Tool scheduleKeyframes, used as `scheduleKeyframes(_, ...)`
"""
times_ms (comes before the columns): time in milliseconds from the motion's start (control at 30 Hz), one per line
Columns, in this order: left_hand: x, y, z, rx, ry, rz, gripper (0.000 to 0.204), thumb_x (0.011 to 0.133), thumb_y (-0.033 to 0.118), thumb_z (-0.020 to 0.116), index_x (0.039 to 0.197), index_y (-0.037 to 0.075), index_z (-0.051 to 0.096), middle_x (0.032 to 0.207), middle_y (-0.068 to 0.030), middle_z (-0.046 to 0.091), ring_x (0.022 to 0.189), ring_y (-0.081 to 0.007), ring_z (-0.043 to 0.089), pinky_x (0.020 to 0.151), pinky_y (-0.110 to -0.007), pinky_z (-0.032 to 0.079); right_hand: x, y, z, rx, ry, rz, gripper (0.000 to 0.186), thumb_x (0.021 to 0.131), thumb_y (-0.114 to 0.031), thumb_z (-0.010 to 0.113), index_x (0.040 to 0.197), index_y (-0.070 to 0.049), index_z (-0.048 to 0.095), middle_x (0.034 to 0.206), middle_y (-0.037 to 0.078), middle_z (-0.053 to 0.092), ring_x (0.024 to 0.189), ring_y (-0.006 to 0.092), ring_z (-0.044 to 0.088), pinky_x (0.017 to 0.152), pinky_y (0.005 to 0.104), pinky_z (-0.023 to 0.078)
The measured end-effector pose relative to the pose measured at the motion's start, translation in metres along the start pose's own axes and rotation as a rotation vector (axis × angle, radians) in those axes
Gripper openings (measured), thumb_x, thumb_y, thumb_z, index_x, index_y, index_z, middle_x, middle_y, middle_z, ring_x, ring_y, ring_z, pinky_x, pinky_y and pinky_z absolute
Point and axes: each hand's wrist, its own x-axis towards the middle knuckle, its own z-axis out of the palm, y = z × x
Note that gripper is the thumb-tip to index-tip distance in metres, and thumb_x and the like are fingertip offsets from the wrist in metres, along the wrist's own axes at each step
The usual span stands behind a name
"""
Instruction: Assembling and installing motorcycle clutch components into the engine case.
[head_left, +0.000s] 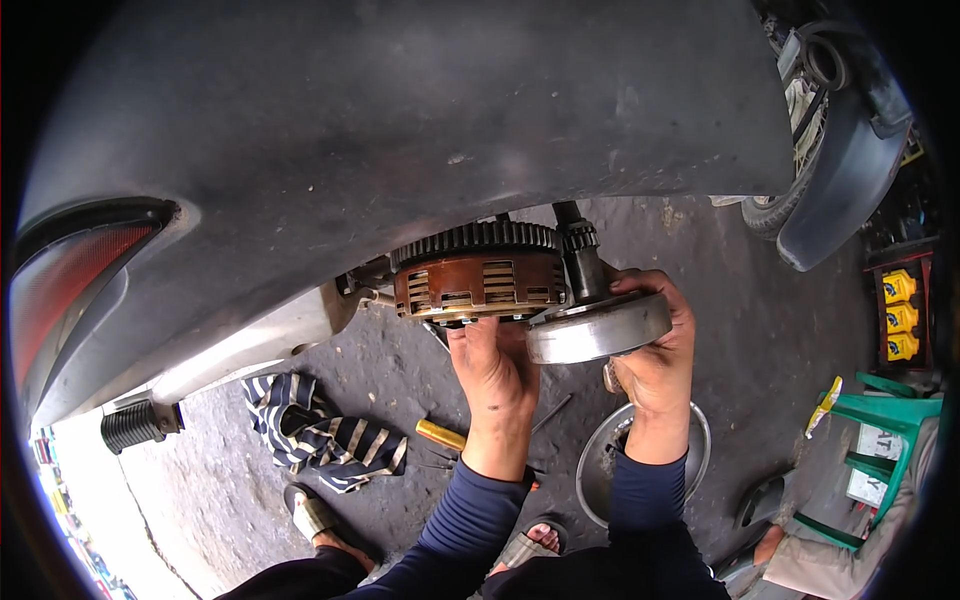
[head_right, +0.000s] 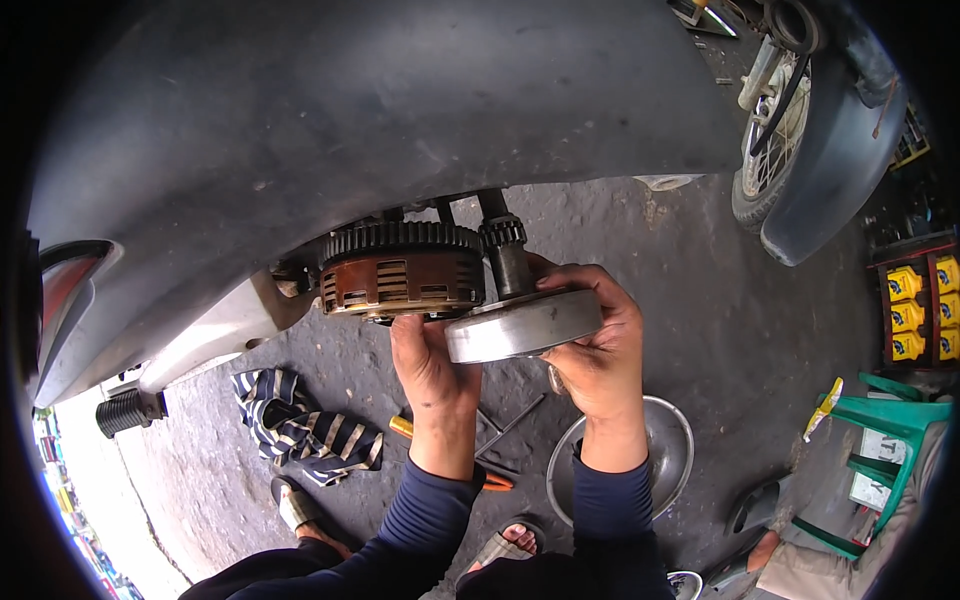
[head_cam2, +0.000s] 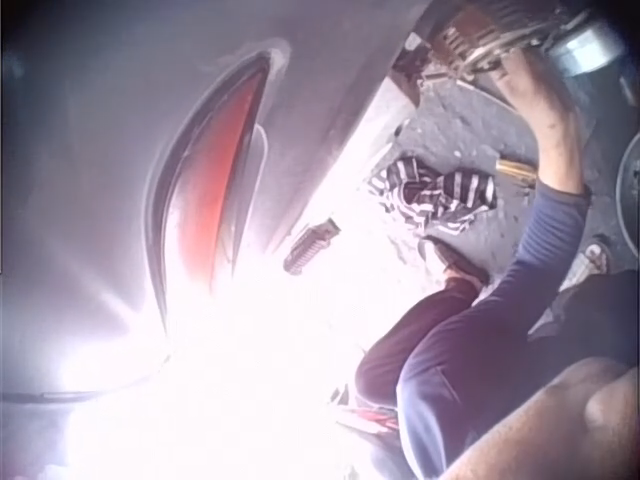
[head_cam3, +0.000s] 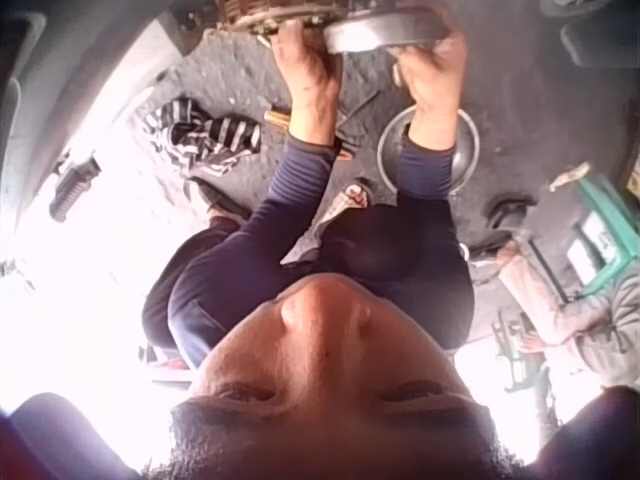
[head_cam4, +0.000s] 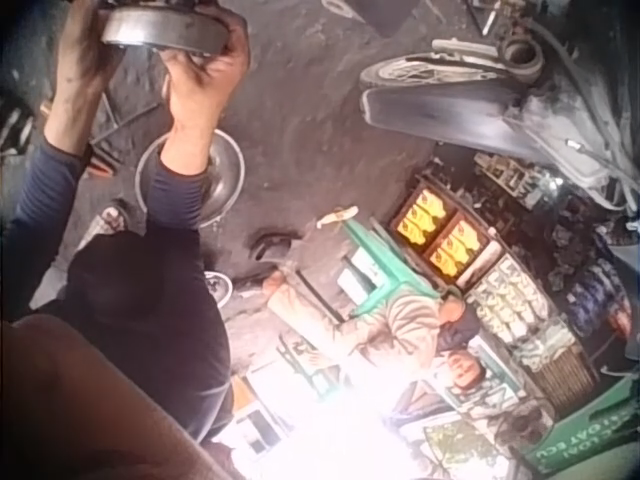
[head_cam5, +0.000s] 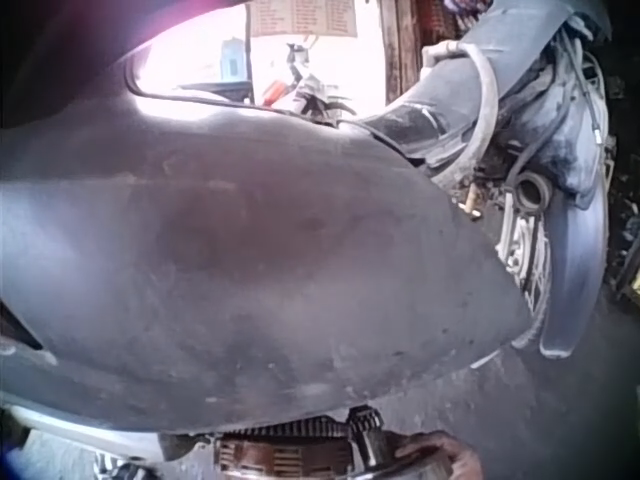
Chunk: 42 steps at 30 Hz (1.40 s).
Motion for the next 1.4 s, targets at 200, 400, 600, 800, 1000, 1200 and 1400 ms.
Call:
scheduleKeyframes(200,0.005,0.003,0.001,-0.127,0.007,-0.019,0.034,0.09,0.01,0.07,0.122,0.009,0.06,0.115,-0.0046,0.066,0.104,-0.0196,0.065,0.091,-0.037,0.053,-0.001,-0.003,0.002,-0.126,0.017,-0.047,0.043,0.065,0.011,0.073,0.105,0.0,0.062,0.115,0.013,0.065,0.104,0.0171,0.063,0.09,0.0293,0.048)
scheduleKeyframes(400,0.007,0.005,0.009,-0.112,0.017,0.007,0.038,0.087,0.012,0.075,0.122,0.007,0.06,0.113,-0.004,0.067,0.101,-0.0179,0.065,0.09,-0.034,0.054,-0.001,-0.002,0.001,-0.167,0.017,-0.06,0.04,0.066,0.011,0.071,0.103,0.0,0.062,0.112,0.012,0.065,0.103,0.0175,0.063,0.089,0.029,0.048)
scheduleKeyframes(600,0.001,0.005,0.011,-0.084,0.078,0.022,0.048,0.082,0.018,0.081,0.123,0.005,0.058,0.114,-0.0048,0.067,0.104,-0.0179,0.065,0.093,-0.034,0.054,-0.005,0.0,-0.003,-0.137,0.028,-0.016,0.039,0.066,0.005,0.074,0.101,0.0,0.06,0.111,0.012,0.066,0.099,0.0161,0.062,0.086,0.0281,0.048)
scheduleKeyframes(800,-0.009,0.001,0.003,-0.042,0.028,0.049,0.062,0.085,0.026,0.078,0.137,0.009,0.047,0.129,-0.0079,0.059,0.116,-0.0226,0.06,0.101,-0.04,0.051,-0.008,-0.004,0.001,-0.137,0.079,0.025,0.036,0.065,0.002,0.073,0.098,-0.001,0.059,0.1,0.011,0.063,0.093,0.0163,0.061,0.081,0.028,0.047)
scheduleKeyframes(1000,-0.019,0.013,0.027,-0.038,0.01,0.019,0.066,0.095,0.05,0.059,0.15,0.021,0.036,0.148,-0.0111,0.045,0.131,-0.0272,0.05,0.11,-0.045,0.042,-0.011,0.003,-0.004,-0.02,0.029,-0.085,0.036,0.062,0.003,0.069,0.097,-0.001,0.058,0.094,0.01,0.06,0.09,0.0187,0.06,0.08,0.0294,0.046)
scheduleKeyframes(1200,-0.017,0.027,0.032,0.093,-0.034,0.123,0.056,0.098,0.052,0.05,0.148,0.03,0.038,0.142,-0.0134,0.049,0.123,-0.0308,0.053,0.101,-0.046,0.049,-0.009,0.004,-0.004,0.029,0.003,-0.095,0.037,0.062,0.003,0.07,0.097,0.0,0.057,0.095,0.011,0.059,0.09,0.0187,0.059,0.079,0.0297,0.046)
scheduleKeyframes(1400,-0.021,0.03,0.037,-0.015,-0.182,0.183,0.053,0.098,0.049,0.05,0.146,0.029,0.04,0.141,-0.0152,0.049,0.121,-0.0319,0.053,0.1,-0.046,0.049,-0.011,0.004,-0.007,0.054,0.004,-0.082,0.038,0.061,0.002,0.072,0.096,0.001,0.057,0.095,0.01,0.058,0.089,0.0189,0.058,0.077,0.0293,0.046)
